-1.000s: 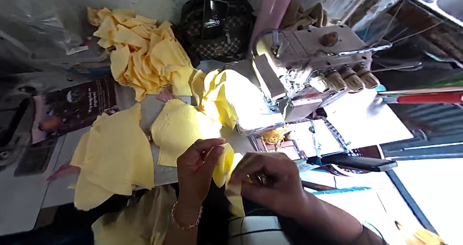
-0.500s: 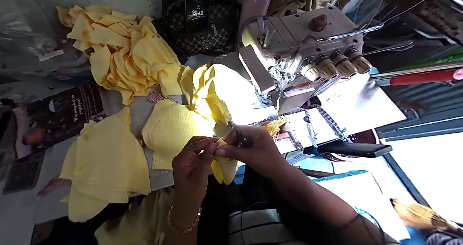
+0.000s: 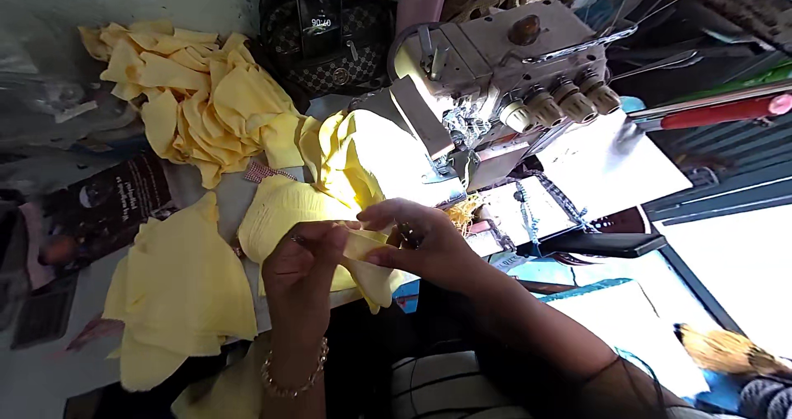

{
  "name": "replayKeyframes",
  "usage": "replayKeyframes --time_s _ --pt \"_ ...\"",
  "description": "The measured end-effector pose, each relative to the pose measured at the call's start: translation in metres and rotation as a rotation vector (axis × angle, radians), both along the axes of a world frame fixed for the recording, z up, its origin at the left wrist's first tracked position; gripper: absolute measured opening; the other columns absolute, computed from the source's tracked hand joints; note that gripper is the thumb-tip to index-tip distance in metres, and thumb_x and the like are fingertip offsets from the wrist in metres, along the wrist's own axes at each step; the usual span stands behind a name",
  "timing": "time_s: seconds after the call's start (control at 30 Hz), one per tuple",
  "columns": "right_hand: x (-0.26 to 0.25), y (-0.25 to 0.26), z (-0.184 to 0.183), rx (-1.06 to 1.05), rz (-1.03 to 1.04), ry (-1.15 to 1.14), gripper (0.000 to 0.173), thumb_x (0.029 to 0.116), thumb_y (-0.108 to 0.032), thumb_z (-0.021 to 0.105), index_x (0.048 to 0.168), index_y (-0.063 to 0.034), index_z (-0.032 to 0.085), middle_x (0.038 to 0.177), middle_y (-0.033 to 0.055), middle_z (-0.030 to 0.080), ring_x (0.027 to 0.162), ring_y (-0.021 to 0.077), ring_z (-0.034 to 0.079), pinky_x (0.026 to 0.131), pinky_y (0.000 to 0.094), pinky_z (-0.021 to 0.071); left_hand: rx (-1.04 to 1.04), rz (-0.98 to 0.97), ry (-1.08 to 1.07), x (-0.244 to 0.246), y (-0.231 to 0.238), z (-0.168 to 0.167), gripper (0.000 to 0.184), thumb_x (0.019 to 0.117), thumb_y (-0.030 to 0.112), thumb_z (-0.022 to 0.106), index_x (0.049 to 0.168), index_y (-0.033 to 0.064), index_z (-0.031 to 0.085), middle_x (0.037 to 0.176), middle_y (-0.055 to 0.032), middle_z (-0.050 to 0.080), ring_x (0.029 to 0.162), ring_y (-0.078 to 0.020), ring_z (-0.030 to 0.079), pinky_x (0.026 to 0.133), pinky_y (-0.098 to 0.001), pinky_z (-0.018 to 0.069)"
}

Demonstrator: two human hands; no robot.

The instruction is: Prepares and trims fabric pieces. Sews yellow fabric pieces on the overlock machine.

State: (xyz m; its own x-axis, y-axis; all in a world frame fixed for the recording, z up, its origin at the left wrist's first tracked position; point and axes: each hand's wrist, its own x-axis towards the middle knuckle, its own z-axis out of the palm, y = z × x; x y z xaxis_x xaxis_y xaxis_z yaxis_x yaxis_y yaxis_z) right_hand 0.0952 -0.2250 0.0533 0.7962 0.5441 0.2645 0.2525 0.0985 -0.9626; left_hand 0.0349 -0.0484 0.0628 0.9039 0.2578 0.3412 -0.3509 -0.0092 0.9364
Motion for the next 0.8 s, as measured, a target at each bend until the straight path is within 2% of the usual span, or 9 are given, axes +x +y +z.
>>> replayKeyframes --time_s 0.1,0.2,0.3,0.37,0.53,0.7,0.8 --pt "0.003 0.000 -0.010 0.021 -0.013 -0.010 0.019 0.0915 -0.010 0.075 0.108 -0.0023 0.071 0.086 -0.0047 0.070 0.067 -0.0069 0.057 0.062 0.0104 0.0482 -0.024 0.057 0.027 0.002 0.005 0.005 0.009 0.0998 0.024 0.065 0.099 0.0289 0.073 0.098 0.0107 0.076 0.093 -0.0039 0.072 0.078 -0.0221 0.0610" --pt "0.005 0.001 -0.016 0.030 -0.024 0.000 0.015 0.0903 -0.010 0.076 0.103 -0.0027 0.073 0.085 -0.0046 0.071 0.071 -0.0062 0.061 0.065 0.0110 0.0506 -0.062 0.063 0.046 0.004 0.007 0.007 0.011 0.1008 0.022 0.063 0.098 0.0271 0.072 0.099 0.0088 0.076 0.091 -0.0046 0.073 0.075 -0.0212 0.0613" --pt "0.004 0.001 -0.017 0.035 -0.031 0.000 0.014 0.0899 -0.011 0.077 0.101 -0.0025 0.075 0.086 -0.0036 0.073 0.075 -0.0058 0.063 0.067 0.0117 0.0516 -0.058 0.061 0.040 0.005 0.010 0.008 0.009 0.0997 0.024 0.065 0.099 0.0258 0.073 0.099 0.0070 0.077 0.091 -0.0069 0.074 0.078 -0.0235 0.0621" --pt "0.001 -0.001 -0.015 0.044 -0.042 -0.028 0.014 0.0899 -0.013 0.077 0.099 -0.0015 0.076 0.085 -0.0046 0.068 0.075 -0.0072 0.059 0.067 0.0099 0.0486 -0.040 0.062 0.017 0.006 0.013 0.008 0.007 0.0984 0.025 0.067 0.099 0.0256 0.074 0.098 0.0069 0.077 0.092 -0.0082 0.074 0.082 -0.0255 0.0621" --pt "0.000 0.000 -0.027 0.046 -0.086 -0.076 0.018 0.0923 -0.017 0.076 0.096 0.0001 0.075 0.083 -0.0041 0.064 0.073 -0.0090 0.053 0.065 0.0078 0.0434 0.000 0.100 0.015 0.016 0.016 -0.006 0.008 0.0975 0.022 0.067 0.096 0.0276 0.073 0.097 0.0126 0.075 0.096 -0.0037 0.070 0.090 -0.0239 0.0576" --pt "-0.004 -0.010 -0.032 -0.028 -0.227 0.020 0.016 0.0928 -0.017 0.074 0.101 -0.0031 0.077 0.084 -0.0062 0.072 0.065 -0.0110 0.056 0.058 0.0082 0.0468 0.005 0.071 0.084 0.028 0.012 -0.008 0.014 0.0963 0.011 0.066 0.096 0.0218 0.075 0.094 0.0112 0.075 0.089 -0.0030 0.071 0.084 -0.0234 0.0591" --pt "-0.004 -0.020 -0.028 -0.028 -0.255 0.025 0.014 0.0916 -0.014 0.075 0.100 -0.0028 0.077 0.083 -0.0069 0.071 0.064 -0.0114 0.056 0.059 0.0074 0.0468 0.144 0.009 0.115 0.037 0.012 0.004 0.011 0.0958 0.010 0.068 0.098 0.0176 0.075 0.095 0.0115 0.075 0.090 -0.0016 0.071 0.085 -0.0216 0.0586"
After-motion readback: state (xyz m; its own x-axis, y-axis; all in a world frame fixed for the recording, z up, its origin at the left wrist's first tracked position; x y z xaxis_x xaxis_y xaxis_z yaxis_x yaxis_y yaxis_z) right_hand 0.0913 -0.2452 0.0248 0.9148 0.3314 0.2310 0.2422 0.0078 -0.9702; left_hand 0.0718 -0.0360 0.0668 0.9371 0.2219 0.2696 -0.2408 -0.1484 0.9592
